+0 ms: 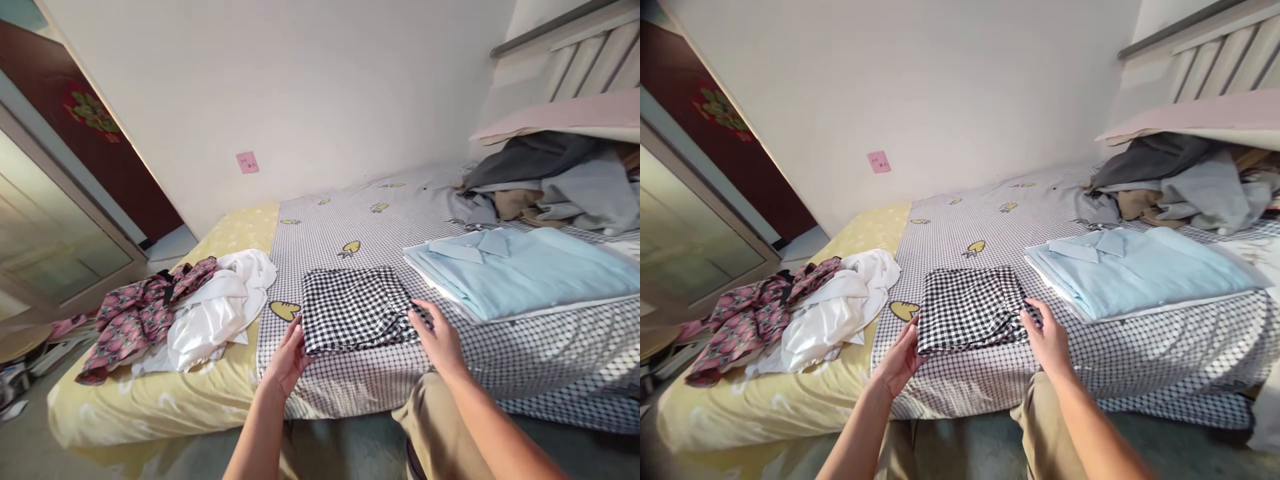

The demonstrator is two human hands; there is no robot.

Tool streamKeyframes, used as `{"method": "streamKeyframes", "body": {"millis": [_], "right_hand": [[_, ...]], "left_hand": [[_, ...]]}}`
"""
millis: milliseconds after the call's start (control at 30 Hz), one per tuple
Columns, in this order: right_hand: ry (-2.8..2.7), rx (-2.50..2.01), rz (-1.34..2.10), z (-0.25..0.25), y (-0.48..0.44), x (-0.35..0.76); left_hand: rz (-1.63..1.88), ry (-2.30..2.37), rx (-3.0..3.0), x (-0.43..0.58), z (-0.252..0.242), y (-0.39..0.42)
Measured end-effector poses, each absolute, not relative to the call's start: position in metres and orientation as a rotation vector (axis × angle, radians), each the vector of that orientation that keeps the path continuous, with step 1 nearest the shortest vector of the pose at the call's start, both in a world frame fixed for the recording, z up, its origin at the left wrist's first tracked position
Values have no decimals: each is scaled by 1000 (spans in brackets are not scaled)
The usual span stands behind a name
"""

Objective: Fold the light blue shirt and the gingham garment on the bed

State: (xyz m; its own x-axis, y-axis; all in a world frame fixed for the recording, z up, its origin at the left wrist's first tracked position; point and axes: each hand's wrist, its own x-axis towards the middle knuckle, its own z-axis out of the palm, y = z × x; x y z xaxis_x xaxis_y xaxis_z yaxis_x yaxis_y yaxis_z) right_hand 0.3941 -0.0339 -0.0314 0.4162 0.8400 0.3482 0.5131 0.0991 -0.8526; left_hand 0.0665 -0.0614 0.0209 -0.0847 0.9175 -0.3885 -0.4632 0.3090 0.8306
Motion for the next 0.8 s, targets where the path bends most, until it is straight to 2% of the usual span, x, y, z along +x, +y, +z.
{"method": "streamKeyframes", "body": {"millis": [300,467,800], "right_hand": [[-1177,-1262,812,-23,-55,395],[-1419,-1225,921,-29,-62,398],[-1205,-1329,818,-24,-59,383]], "left_hand": [[1484,994,575,93,-18,-118],[1482,1294,758,105,-14,-110],[1453,1600,805,106,-2,-84]]}}
